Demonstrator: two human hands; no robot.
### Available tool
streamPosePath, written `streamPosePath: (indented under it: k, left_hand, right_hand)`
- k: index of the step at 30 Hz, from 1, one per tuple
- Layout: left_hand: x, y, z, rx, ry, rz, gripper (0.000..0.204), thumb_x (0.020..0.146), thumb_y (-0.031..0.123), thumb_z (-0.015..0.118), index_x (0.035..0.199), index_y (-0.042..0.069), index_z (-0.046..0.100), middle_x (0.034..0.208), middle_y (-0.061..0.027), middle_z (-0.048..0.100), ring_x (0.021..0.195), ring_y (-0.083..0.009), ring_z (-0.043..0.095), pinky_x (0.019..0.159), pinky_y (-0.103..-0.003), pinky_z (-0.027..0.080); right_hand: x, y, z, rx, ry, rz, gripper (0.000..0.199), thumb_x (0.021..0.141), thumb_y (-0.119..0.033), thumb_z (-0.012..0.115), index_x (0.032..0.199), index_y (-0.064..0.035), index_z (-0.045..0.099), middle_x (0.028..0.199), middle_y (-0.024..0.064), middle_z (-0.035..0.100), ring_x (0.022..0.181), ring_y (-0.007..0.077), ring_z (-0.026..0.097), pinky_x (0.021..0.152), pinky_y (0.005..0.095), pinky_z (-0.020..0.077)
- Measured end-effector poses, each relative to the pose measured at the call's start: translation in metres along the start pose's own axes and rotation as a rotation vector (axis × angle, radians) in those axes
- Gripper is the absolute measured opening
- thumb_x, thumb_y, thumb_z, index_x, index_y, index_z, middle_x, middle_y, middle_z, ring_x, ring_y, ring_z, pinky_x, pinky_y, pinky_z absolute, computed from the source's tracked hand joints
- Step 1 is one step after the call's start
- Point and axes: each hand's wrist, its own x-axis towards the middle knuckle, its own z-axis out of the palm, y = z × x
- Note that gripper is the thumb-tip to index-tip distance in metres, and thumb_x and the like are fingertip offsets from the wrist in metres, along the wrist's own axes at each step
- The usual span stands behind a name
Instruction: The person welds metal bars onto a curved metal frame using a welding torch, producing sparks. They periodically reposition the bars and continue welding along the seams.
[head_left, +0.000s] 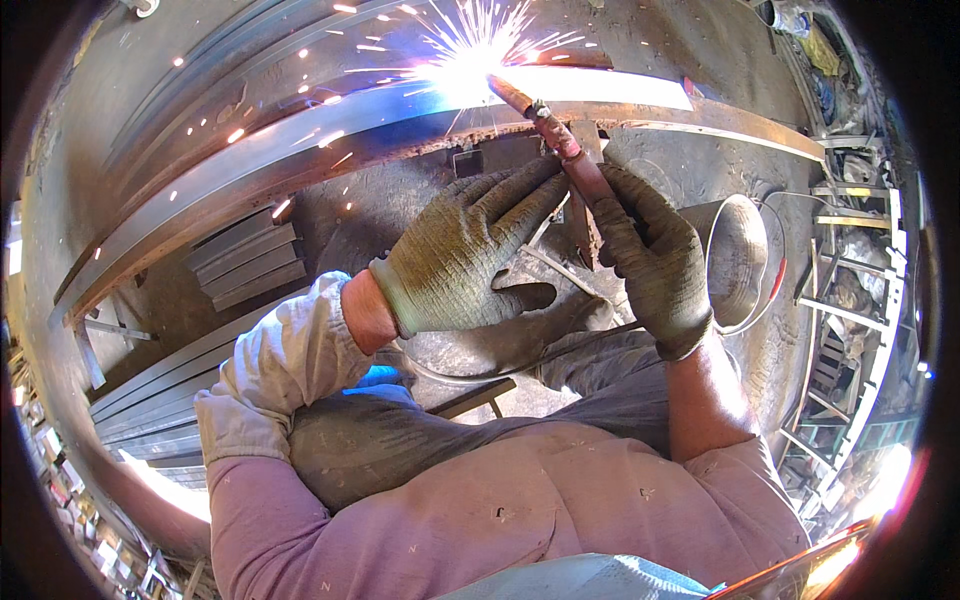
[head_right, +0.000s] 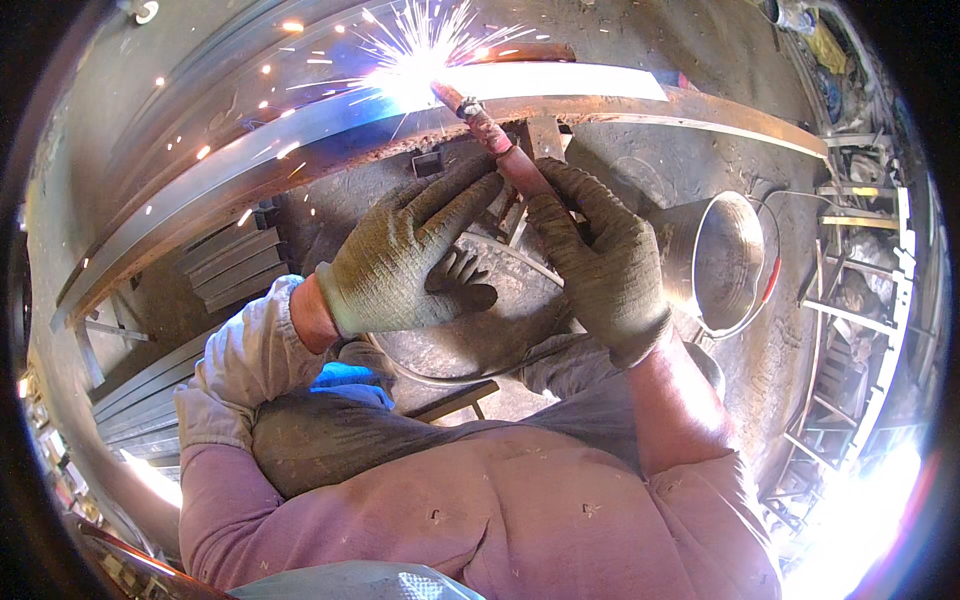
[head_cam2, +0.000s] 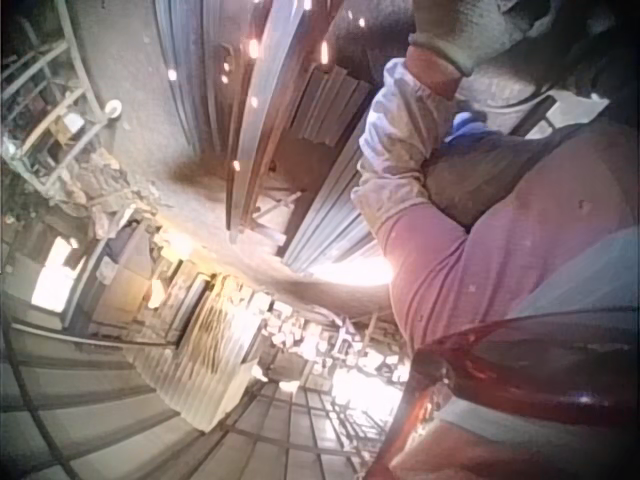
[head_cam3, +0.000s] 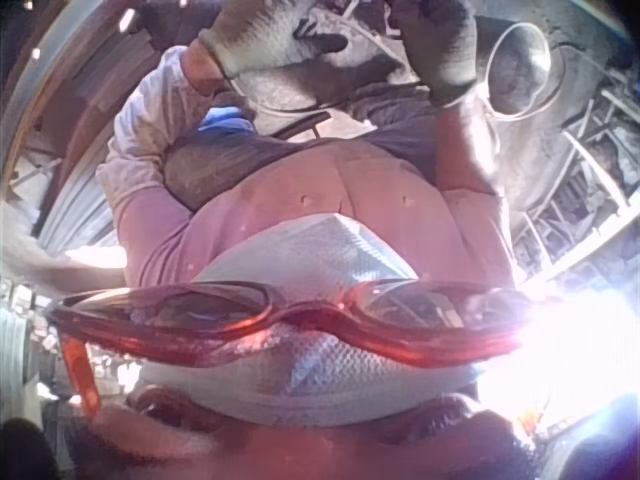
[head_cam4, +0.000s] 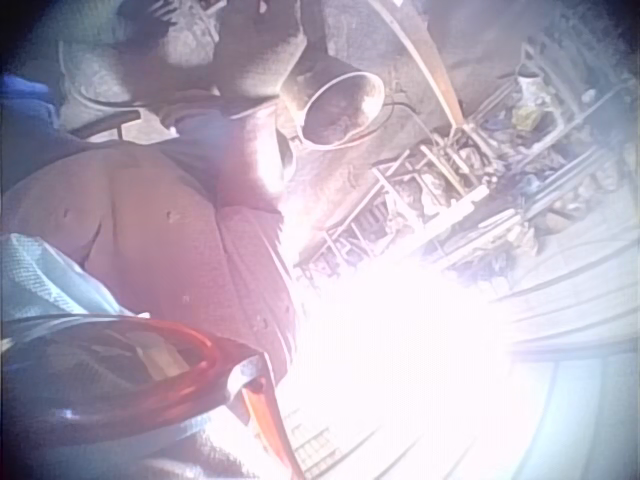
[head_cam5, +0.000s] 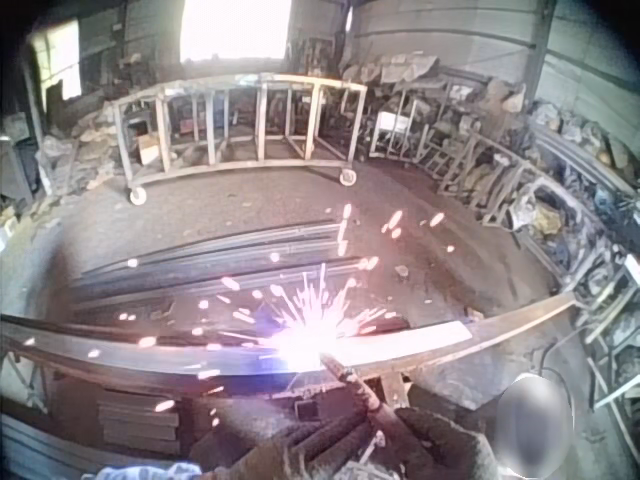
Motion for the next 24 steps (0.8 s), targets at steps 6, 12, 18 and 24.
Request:
streamPosePath:
  k: [6,12,18,24]
  left_hand:
    - [-0.0024,-0.0025,0.0010,-0.004,-0.004,0.016,0.105,0.094,0.055,0.088,0.173,-0.001,0.049,0.178,-0.0224,0.051,0.152,-0.0403,0.060,0.125,-0.051,0.050]
    - [-0.0023,-0.0026,0.0005,-0.017,-0.017,0.007,0.105,0.094,0.056,0.088,0.173,0.000,0.049,0.178,-0.0221,0.051,0.153,-0.0401,0.060,0.127,-0.053,0.048]
    - [-0.0022,-0.0018,0.0004,0.012,-0.014,-0.002,0.105,0.093,0.058,0.089,0.173,0.002,0.051,0.177,-0.0200,0.053,0.155,-0.0400,0.059,0.129,-0.054,0.046]
    - [-0.0050,0.0024,-0.0032,0.015,-0.076,-0.035,0.105,0.093,0.058,0.088,0.174,0.003,0.050,0.178,-0.0193,0.051,0.156,-0.0388,0.057,0.129,-0.052,0.046]
  right_hand:
    - [0.0013,0.0056,0.0001,0.016,-0.003,-0.002,0.041,0.119,-0.027,0.076,0.151,-0.0022,0.076,0.113,0.0031,0.082,0.098,0.0055,0.069,0.085,0.0261,0.0596]
    - [0.0003,0.0040,-0.0010,0.026,-0.012,0.004,0.041,0.119,-0.025,0.076,0.153,-0.0022,0.075,0.115,0.0041,0.082,0.098,0.0063,0.070,0.085,0.0271,0.0602]
    - [0.0008,0.0060,-0.0018,0.009,-0.030,-0.014,0.041,0.119,-0.025,0.075,0.153,-0.0025,0.074,0.118,0.0057,0.082,0.101,0.0079,0.071,0.088,0.0283,0.0610]
    - [-0.0011,0.0092,-0.0026,0.014,-0.022,-0.062,0.040,0.119,-0.027,0.075,0.151,-0.0026,0.076,0.119,0.0085,0.084,0.104,0.0092,0.073,0.091,0.0295,0.0617]
